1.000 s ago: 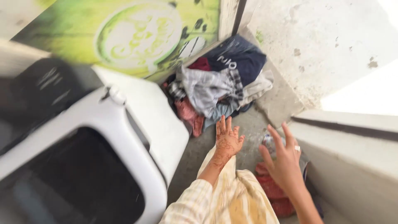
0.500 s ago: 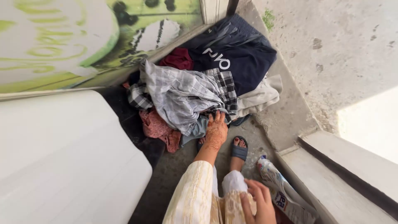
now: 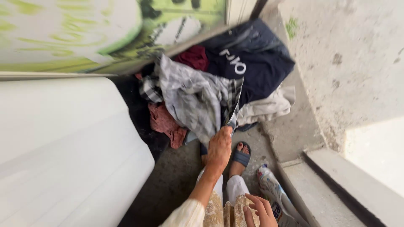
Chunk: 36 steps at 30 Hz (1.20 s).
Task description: Adding detergent and clothes to a top-loading washing machine.
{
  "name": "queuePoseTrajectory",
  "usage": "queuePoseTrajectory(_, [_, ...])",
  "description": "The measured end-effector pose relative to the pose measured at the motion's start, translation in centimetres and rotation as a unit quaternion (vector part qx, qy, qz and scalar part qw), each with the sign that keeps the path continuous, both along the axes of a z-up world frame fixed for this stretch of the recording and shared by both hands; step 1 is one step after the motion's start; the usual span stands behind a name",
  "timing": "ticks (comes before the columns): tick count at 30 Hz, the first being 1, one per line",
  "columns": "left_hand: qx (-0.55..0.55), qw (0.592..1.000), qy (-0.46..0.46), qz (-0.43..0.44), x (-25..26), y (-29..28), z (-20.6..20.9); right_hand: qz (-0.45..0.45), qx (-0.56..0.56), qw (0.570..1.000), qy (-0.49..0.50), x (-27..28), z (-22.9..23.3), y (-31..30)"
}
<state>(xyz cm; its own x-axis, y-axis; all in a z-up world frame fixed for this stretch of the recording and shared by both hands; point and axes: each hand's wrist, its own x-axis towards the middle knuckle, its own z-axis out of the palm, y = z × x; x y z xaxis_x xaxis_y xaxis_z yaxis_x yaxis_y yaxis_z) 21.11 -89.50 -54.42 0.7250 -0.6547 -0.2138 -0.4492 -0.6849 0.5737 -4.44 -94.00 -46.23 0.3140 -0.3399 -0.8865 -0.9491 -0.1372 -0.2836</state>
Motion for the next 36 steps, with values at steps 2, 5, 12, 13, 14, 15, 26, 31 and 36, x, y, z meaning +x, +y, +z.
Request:
queuePoseTrajectory(2, [-0.058, 0.995, -0.023, 0.083, 0.2, 1.4, 8.4, -0.041, -0.044, 0.995, -0.085, 2.5, 3.3, -1.7])
queuePoseTrajectory(5, [-0.029, 0.996, 0.011, 0.086, 0.9, 2.5, 21.2, 0.003, -0.052, 0.988, -0.148, 7.0, 6.9, -5.2])
queuePoseTrajectory(12, [-0.105, 0.984, -0.141, -0.020, 1.0, 9.3, 44.1, 0.180, -0.146, 0.875, -0.424, 21.6, 28.4, -6.9])
queuePoseTrajectory(13, [-0.128, 0.981, -0.147, -0.001, 0.3, 10.6, 46.3, 0.235, -0.123, 0.855, -0.446, 22.6, 29.8, -6.5])
queuePoseTrajectory(14, [-0.151, 0.976, -0.153, 0.017, -0.3, 12.0, 48.2, 0.290, -0.098, 0.831, -0.465, 23.7, 31.1, -6.0])
queuePoseTrajectory(15, [-0.150, 0.975, -0.161, 0.027, -1.2, 13.3, 50.1, 0.299, -0.096, 0.825, -0.470, 24.3, 32.2, -5.1])
queuePoseTrajectory(26, [-0.080, 0.928, -0.280, 0.233, -8.7, 26.4, 57.9, 0.454, -0.054, 0.689, -0.562, 28.8, 37.7, 5.7])
queuePoseTrajectory(31, [-0.181, 0.893, -0.295, 0.289, -9.4, 29.8, 60.9, 0.323, -0.115, 0.647, -0.681, 26.8, 53.7, 8.5])
queuePoseTrajectory(36, [-0.265, 0.859, -0.324, 0.296, -9.5, 37.1, 60.9, 0.428, -0.137, 0.539, -0.712, 23.9, 60.6, 13.9])
